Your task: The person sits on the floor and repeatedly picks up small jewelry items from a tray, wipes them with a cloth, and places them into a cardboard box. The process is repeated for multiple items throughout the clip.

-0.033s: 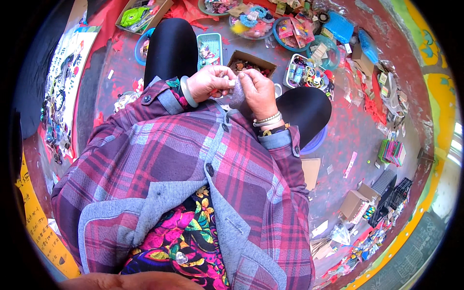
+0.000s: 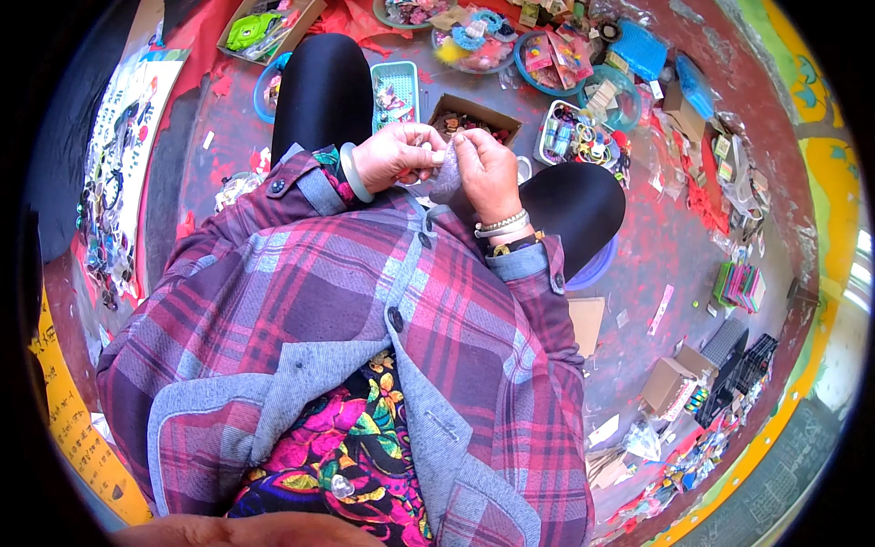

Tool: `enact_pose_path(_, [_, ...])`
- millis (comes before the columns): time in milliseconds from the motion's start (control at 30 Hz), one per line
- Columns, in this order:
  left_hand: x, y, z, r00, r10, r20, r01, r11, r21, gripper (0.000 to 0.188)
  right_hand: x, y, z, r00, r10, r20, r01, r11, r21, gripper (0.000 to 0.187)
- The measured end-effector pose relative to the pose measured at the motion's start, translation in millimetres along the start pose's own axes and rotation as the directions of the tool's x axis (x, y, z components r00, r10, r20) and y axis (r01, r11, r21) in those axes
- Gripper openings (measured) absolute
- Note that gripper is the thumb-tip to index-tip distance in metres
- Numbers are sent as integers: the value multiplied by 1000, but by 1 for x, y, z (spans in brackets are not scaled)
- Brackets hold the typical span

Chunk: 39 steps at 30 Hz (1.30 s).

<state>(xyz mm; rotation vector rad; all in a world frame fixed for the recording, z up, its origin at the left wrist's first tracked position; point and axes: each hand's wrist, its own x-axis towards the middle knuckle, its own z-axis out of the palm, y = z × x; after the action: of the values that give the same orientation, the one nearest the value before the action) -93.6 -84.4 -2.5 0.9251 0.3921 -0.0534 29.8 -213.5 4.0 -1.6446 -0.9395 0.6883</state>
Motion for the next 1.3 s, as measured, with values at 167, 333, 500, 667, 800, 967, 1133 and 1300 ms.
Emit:
enact_pose_path(167, [1, 4, 2, 1000, -3, -27, 5, 996, 85, 12, 0, 16, 1, 961, 229, -156, -167, 928, 332, 17])
enact_pose_path(333, [4, 8, -8, 979, -53, -196, 53, 999, -4, 13, 1, 10, -41, 893, 179, -413, -9, 924, 382, 17])
enact_pose_path(500, [24, -3, -23, 953, -94, -287, 78, 995, -67, 13, -4, 2, -70, 800, 213, -561, 123, 857, 501, 19])
enact_pose_path(667, [71, -6, -23, 925, -122, -359, 94, 991, -96, 14, -4, 11, -78, 788, 274, -552, 154, 779, 608, 20])
enact_pose_path(800, [91, -15, -30, 900, -152, -408, 92, 982, -165, 15, -6, 13, -79, 788, 264, -556, 162, 783, 601, 20])
enact_pose_path(967, [80, -4, -34, 975, -166, -146, 95, 911, -400, 25, -8, 9, -80, 791, 277, -545, 180, 746, 641, 18])
enact_pose_path(1133, [51, 20, -16, 959, -39, 281, 186, 836, -517, 39, -7, 15, -80, 808, 289, -514, 164, 727, 666, 17])
enact_pose_path(1300, [30, 25, -1, 898, 36, 438, 207, 844, -495, 42, -6, 15, -77, 827, 315, -466, 127, 702, 701, 18])
